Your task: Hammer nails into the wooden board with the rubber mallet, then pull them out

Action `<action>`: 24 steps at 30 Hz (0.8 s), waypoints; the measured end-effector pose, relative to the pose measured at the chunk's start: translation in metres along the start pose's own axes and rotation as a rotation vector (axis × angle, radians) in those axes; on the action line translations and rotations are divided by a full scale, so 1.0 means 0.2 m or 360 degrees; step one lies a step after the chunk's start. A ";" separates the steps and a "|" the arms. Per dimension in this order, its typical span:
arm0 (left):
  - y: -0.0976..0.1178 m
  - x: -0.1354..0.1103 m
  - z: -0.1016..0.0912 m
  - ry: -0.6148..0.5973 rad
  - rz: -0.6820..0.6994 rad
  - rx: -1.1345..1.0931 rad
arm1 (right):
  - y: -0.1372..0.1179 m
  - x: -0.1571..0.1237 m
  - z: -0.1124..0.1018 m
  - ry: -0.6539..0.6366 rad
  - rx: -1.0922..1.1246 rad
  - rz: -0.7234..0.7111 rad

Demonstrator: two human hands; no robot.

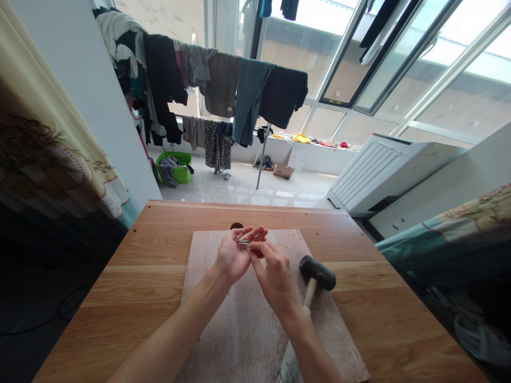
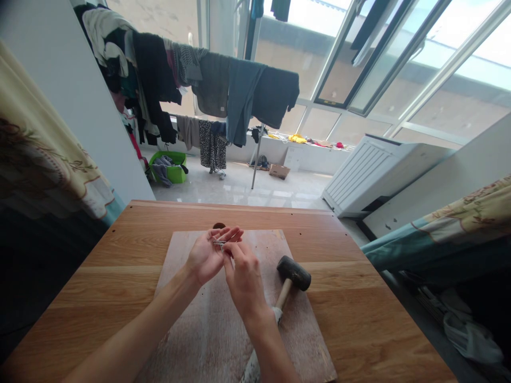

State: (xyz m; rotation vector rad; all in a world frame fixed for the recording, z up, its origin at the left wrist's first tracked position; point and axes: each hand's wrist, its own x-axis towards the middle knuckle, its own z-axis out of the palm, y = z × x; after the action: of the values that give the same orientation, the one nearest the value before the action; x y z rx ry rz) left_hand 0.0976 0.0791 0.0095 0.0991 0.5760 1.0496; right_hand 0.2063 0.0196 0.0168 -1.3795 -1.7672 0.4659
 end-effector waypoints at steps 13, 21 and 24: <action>-0.04 0.00 0.00 0.0025 -0.0061 0.0172 | -0.02 0.13 -0.03 -0.0329 -0.0428 0.0172; -0.05 0.04 -0.04 -0.0063 0.0038 0.0563 | -0.01 0.19 -0.02 -0.0436 -0.0623 0.0167; -0.04 0.03 -0.02 -0.0035 -0.0001 0.0353 | 0.00 0.19 -0.02 -0.0458 -0.0603 0.0129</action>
State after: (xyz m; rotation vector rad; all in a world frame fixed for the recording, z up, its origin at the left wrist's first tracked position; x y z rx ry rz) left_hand 0.1044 0.0786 0.0003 0.3044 0.6712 0.9801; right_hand 0.2066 0.0542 0.0340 -1.7194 -2.1187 0.4014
